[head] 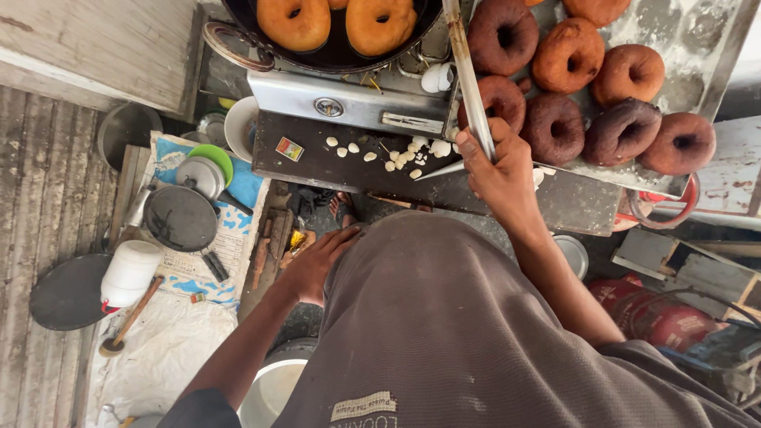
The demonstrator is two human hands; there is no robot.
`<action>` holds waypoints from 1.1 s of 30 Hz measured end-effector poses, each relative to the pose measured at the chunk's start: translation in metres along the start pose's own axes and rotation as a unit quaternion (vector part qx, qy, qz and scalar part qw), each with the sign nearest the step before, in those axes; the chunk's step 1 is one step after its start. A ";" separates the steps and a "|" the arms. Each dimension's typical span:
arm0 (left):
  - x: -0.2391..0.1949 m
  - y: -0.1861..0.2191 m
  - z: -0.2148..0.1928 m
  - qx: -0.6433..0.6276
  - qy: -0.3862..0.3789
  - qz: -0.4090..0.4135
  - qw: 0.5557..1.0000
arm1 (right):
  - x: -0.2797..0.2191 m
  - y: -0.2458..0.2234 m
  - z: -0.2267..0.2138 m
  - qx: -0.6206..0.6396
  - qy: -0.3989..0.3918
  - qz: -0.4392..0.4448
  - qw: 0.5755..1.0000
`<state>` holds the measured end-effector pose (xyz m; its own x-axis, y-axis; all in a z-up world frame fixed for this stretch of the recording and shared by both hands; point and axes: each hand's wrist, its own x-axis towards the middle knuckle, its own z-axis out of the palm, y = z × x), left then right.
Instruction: The person fries ring-shaped dough items in a pan of hot oil using a slotted spoon. They flip the items to cook both sides and then transfer the cooked donuts to a metal tray. The person also gathers small dough scraps from the counter into a small pan.
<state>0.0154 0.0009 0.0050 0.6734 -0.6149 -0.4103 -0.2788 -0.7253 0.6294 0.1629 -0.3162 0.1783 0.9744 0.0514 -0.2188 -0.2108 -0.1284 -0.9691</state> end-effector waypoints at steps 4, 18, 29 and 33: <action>0.002 -0.002 0.003 -0.004 0.012 0.015 1.000 | 0.000 0.001 0.000 -0.033 0.004 -0.006 0.999; -0.001 -0.006 0.006 -0.033 0.059 0.076 0.995 | 0.002 -0.003 0.006 -0.017 -0.006 0.022 1.000; -0.005 -0.007 0.012 -0.047 0.064 0.062 0.995 | 0.006 -0.001 0.010 -0.014 -0.042 -0.003 0.999; -0.008 -0.008 0.012 -0.050 0.092 0.069 0.992 | 0.007 0.001 0.012 -0.029 -0.041 -0.015 0.999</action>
